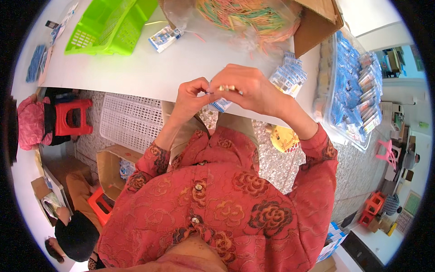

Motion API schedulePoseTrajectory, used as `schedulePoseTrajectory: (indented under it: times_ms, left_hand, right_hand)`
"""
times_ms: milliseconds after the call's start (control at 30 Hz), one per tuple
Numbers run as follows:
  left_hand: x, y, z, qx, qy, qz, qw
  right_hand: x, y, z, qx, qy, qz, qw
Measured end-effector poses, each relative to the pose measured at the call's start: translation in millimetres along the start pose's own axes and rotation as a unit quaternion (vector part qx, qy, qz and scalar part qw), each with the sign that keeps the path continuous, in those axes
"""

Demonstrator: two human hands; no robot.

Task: Packaging small colorful rubber bands into plastic bags.

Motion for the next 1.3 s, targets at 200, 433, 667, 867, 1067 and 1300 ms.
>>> schedulePoseTrajectory:
  times_ms: [200, 433, 667, 867, 1067, 1300]
  left_hand:
    - [3, -1, -17, -0.061, 0.097, -0.020, 0.993]
    - [1, -3, -19, -0.032, 0.101, -0.027, 0.994]
    - [5, -3, -17, -0.036, 0.096, -0.050, 0.993]
    - [22, -9, -13, -0.039, 0.096, -0.094, 0.990]
    - [25, -11, -8, -0.028, 0.101, -0.099, 0.989]
    - [26, -13, -4, -0.004, 0.145, -0.062, 0.987]
  right_hand:
    - [6, 7, -11, -0.175, 0.062, -0.010, 0.982]
    - [12, 10, -19, -0.212, 0.050, -0.037, 0.975]
    - [15, 11, -33, -0.062, -0.086, -0.080, 0.991]
    - [12, -40, -111, -0.300, -0.119, 0.008, 0.947]
    - [-40, -63, -133, -0.235, -0.252, 0.076, 0.936]
    - [-36, -70, -160, -0.309, -0.304, 0.067, 0.898]
Point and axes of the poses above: each hand's wrist, its own y-axis towards the middle knuckle, its own x-axis out of the back of the hand, z = x × y, the point moved 6 cm from there along y, towards the middle knuckle, and after that the axes turned 8 degrees about x, right-handed, at the moved point
